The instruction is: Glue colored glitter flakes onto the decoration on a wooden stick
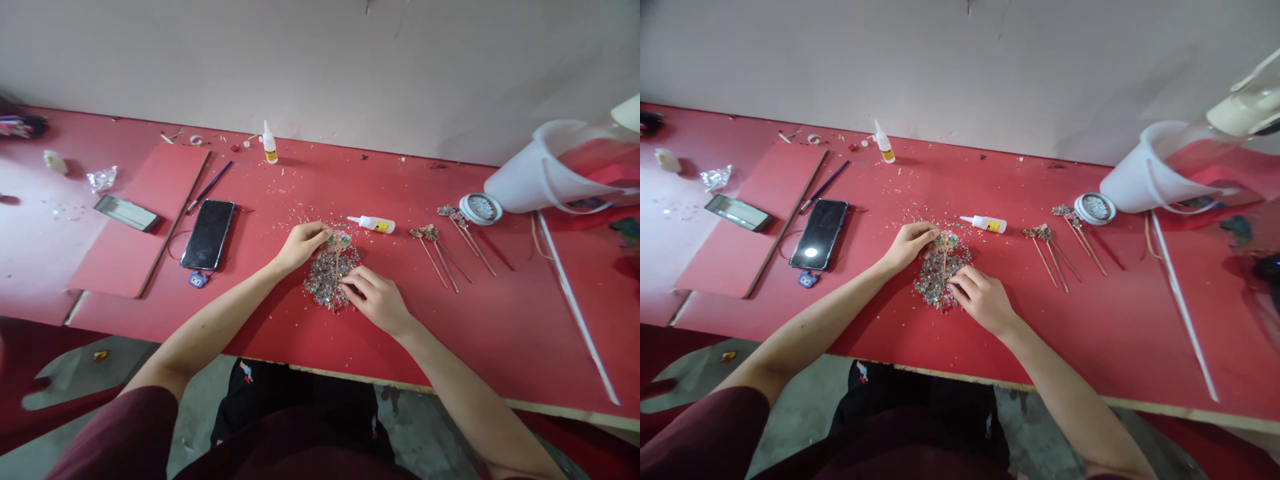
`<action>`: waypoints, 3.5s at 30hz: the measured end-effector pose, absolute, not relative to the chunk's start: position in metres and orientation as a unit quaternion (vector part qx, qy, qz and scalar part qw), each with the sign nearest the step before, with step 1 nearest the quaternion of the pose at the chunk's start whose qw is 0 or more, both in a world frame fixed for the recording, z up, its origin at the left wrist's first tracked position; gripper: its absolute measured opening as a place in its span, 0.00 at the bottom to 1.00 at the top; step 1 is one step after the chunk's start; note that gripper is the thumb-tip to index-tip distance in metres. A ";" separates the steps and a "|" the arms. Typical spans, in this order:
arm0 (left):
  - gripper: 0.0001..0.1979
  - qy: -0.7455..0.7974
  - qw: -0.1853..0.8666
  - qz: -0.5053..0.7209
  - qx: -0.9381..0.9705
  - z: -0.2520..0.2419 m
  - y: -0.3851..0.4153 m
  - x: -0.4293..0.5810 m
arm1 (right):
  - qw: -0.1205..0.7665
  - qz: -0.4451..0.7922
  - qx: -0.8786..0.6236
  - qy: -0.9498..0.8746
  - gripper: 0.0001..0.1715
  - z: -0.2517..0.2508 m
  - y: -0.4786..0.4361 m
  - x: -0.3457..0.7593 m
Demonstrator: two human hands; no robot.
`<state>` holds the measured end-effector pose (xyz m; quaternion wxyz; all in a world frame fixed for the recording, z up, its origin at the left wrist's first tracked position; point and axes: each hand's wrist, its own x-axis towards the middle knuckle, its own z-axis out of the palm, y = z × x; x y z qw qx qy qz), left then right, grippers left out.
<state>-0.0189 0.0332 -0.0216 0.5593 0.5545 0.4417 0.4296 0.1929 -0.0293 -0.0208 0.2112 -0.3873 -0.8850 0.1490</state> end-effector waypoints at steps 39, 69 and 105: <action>0.11 0.438 0.568 0.427 0.550 -0.021 0.033 -0.019 | 0.244 0.178 -0.407 -0.862 0.03 -0.019 -0.027 0.198; 0.11 0.434 0.567 0.431 0.552 -0.023 0.033 -0.020 | 0.229 0.159 -0.408 -0.869 0.03 -0.018 -0.027 0.198; 0.13 0.450 0.550 0.425 0.561 -0.022 0.034 -0.021 | 0.222 0.104 -0.421 -0.873 0.05 -0.016 -0.023 0.206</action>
